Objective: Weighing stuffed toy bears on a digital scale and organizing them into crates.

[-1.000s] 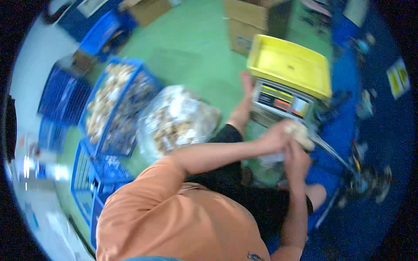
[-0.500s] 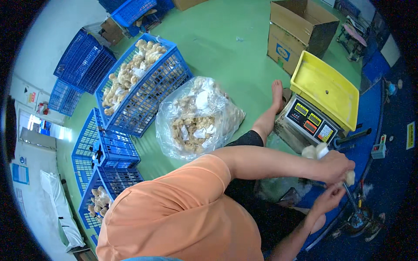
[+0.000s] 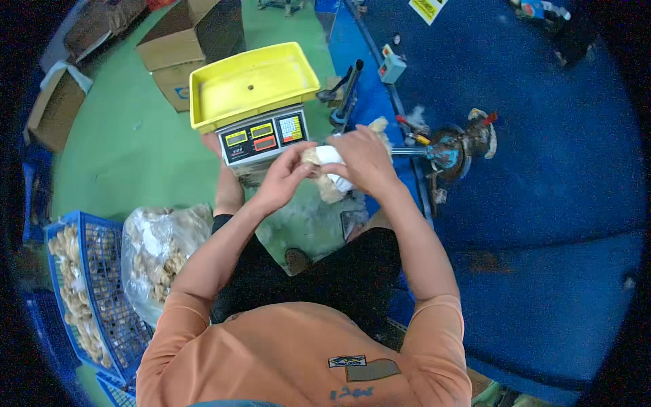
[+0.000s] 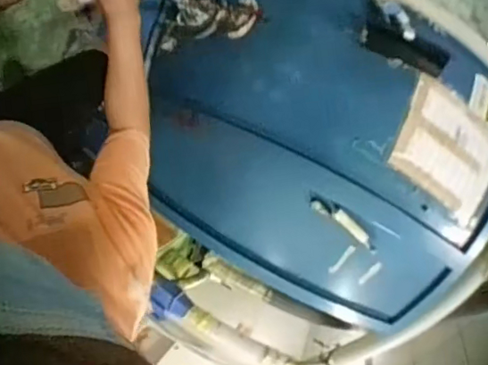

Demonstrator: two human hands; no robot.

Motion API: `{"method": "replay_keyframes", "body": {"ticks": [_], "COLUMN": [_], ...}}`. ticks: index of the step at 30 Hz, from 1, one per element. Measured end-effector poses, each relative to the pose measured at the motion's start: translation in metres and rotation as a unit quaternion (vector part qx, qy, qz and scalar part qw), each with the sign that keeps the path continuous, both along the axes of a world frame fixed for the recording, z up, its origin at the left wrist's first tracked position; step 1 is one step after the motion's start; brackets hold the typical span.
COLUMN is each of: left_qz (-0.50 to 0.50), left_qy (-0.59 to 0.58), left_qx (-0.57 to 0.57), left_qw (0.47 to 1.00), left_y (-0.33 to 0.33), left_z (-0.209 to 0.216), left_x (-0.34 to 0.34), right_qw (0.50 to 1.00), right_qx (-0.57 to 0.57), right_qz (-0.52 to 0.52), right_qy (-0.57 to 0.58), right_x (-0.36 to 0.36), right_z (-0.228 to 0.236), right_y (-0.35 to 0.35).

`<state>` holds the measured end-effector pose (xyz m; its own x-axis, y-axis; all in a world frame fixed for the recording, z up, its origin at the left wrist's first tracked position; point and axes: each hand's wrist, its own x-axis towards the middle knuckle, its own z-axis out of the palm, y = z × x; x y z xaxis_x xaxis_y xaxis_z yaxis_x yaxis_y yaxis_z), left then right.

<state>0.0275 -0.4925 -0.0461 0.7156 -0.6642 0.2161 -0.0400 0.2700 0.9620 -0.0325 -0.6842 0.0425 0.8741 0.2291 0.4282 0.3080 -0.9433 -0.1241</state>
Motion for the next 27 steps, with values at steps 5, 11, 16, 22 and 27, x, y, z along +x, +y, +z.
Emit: {"method": "replay_keyframes", "body": {"ticks": [5,11,16,22,27], "left_qz": [-0.040,-0.009,0.015,0.061,-0.029], "left_qy": [0.064,0.258,0.312,0.167,0.025], "left_qx": [-0.028,-0.024,-0.030,0.009,0.064], "left_qw": [0.997,0.966,0.949,0.984,0.997], "left_y": [-0.015,0.005,0.034,0.040,0.011], "left_z": [0.004,0.015,0.020,0.007,0.007], "left_x": [0.003,0.016,0.031,0.033,0.022], "right_qw": [0.990,0.995,0.995,0.982,0.943], "right_qx": [-0.101,-0.086,-0.083,-0.050,0.002], "right_qz": [-0.026,0.001,-0.013,-0.138,-0.318], "right_qy": [0.094,0.053,0.045,0.122,0.097], "right_x": [0.002,0.016,0.027,0.039,0.009], "right_z": [-0.024,-0.026,-0.023,-0.011,-0.026], "right_y": [-0.034,0.004,0.037,0.057,-0.062]}}
